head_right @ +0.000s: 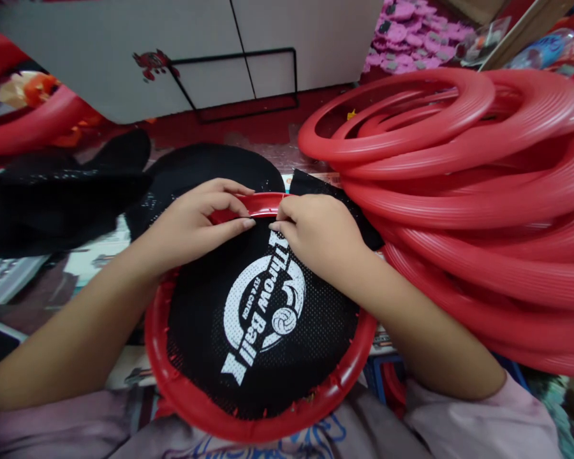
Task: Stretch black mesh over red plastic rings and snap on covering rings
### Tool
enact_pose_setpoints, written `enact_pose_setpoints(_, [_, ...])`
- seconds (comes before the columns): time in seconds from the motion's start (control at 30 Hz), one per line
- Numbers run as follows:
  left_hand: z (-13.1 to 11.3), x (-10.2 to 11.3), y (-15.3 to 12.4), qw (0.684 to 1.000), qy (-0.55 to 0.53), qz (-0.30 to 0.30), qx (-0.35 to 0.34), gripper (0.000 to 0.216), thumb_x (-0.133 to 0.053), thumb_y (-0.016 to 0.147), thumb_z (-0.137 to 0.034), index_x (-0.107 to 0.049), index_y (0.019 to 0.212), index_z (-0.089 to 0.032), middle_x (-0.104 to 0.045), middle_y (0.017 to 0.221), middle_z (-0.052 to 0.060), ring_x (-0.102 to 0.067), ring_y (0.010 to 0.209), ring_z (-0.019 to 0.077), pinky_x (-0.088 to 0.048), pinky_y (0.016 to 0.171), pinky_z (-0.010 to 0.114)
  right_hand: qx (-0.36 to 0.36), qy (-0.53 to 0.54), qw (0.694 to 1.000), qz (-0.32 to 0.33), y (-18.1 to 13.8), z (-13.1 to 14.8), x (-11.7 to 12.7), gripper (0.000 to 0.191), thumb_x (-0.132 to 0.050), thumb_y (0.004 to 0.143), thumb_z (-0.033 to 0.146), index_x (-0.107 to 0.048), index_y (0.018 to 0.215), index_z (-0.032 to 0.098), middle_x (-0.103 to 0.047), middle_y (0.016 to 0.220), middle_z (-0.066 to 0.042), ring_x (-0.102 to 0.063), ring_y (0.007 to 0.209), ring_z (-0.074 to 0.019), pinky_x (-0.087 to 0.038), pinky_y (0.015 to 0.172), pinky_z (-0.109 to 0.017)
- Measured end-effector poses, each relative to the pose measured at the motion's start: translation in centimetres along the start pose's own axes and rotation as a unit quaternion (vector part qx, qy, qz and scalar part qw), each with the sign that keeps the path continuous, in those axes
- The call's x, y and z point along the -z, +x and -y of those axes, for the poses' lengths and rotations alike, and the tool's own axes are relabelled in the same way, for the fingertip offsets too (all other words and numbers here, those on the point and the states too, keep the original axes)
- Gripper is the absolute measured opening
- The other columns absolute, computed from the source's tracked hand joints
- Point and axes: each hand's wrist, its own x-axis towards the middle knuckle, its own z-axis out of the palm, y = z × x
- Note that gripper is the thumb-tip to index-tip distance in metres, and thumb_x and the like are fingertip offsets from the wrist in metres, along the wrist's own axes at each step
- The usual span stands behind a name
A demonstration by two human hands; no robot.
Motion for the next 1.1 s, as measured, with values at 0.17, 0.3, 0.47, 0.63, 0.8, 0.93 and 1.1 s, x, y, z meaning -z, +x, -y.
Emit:
enact_pose_setpoints(0.17, [0.0,0.0,0.1,0.992,-0.087,-0.001,0.096,0.018,-0.059,0.083,-0.032,-0.064,0.076,-0.016,-0.063,0.124,0.008,-0.060,0.111,0.0237,-0.040,0.102,0.041,-0.030,-0.011,0.997,-0.063,0.3,-0.7,-0.6,0.013,-0.068,0.081,0.027,-0.065,0.073,0.017,-0.058,0.128,-0.011,-0.048,0.121,-0.0300,-0.035,0.099,-0.044])
enact_pose_setpoints(0.3, [0.2,-0.3,0.3,0.979,-0.131,0.021,0.155,0.021,-0.060,0.080,-0.031,-0.062,0.067,-0.015,-0.066,0.120,0.008,-0.062,0.109,0.0251,-0.043,0.096,0.040,-0.059,0.040,0.997,-0.006,0.7,-0.8,-1.0,0.012,-0.062,0.083,0.021,-0.058,0.072,0.017,-0.063,0.119,-0.013,-0.053,0.119,-0.0275,-0.039,0.098,-0.042])
enact_pose_setpoints(0.47, [0.3,-0.6,0.4,0.976,-0.129,0.009,0.176,0.019,-0.060,0.080,-0.031,-0.063,0.068,-0.016,-0.070,0.113,0.008,-0.064,0.105,0.0249,-0.045,0.092,0.039,-0.076,0.034,0.996,0.015,0.9,-0.7,-0.9,0.017,-0.058,0.085,0.024,-0.053,0.069,0.018,-0.068,0.098,-0.009,-0.060,0.104,-0.0270,-0.042,0.089,-0.041])
enact_pose_setpoints(0.63, [0.8,-0.9,0.4,0.975,-0.126,-0.005,0.184,0.017,-0.060,0.077,-0.029,-0.063,0.067,-0.015,-0.071,0.110,0.008,-0.065,0.102,0.0237,-0.048,0.086,0.036,-0.079,0.017,0.995,0.051,1.1,-1.1,-0.9,0.022,-0.054,0.088,0.024,-0.049,0.067,0.019,-0.067,0.098,-0.009,-0.058,0.108,-0.0274,-0.040,0.088,-0.040])
enact_pose_setpoints(0.8, [1.0,-1.0,0.4,0.980,-0.102,-0.001,0.173,0.018,-0.059,0.078,-0.030,-0.063,0.069,-0.015,-0.072,0.108,0.008,-0.066,0.099,0.0225,-0.049,0.083,0.034,-0.080,0.040,0.994,0.070,1.3,-1.3,-0.8,0.024,-0.052,0.088,0.023,-0.046,0.065,0.019,-0.067,0.086,-0.006,-0.063,0.094,-0.0222,-0.042,0.076,-0.030])
enact_pose_setpoints(0.93, [1.1,-1.1,0.5,0.984,-0.084,0.000,0.160,0.018,-0.059,0.079,-0.030,-0.065,0.070,-0.015,-0.072,0.106,0.007,-0.066,0.097,0.0218,-0.048,0.082,0.034,-0.076,0.043,0.994,0.070,1.3,-1.2,-0.8,0.024,-0.052,0.087,0.023,-0.045,0.065,0.019,-0.066,0.084,-0.006,-0.062,0.098,-0.0231,-0.043,0.077,-0.030])
enact_pose_setpoints(1.1, [1.1,-1.4,0.7,0.984,-0.078,-0.001,0.163,0.019,-0.059,0.078,-0.029,-0.064,0.066,-0.015,-0.072,0.103,0.007,-0.066,0.093,0.0214,-0.048,0.084,0.035,-0.079,0.044,0.993,0.071,1.2,-1.2,-0.9,0.025,-0.051,0.087,0.022,-0.045,0.064,0.020,-0.065,0.082,-0.005,-0.062,0.094,-0.0220,-0.042,0.076,-0.029])
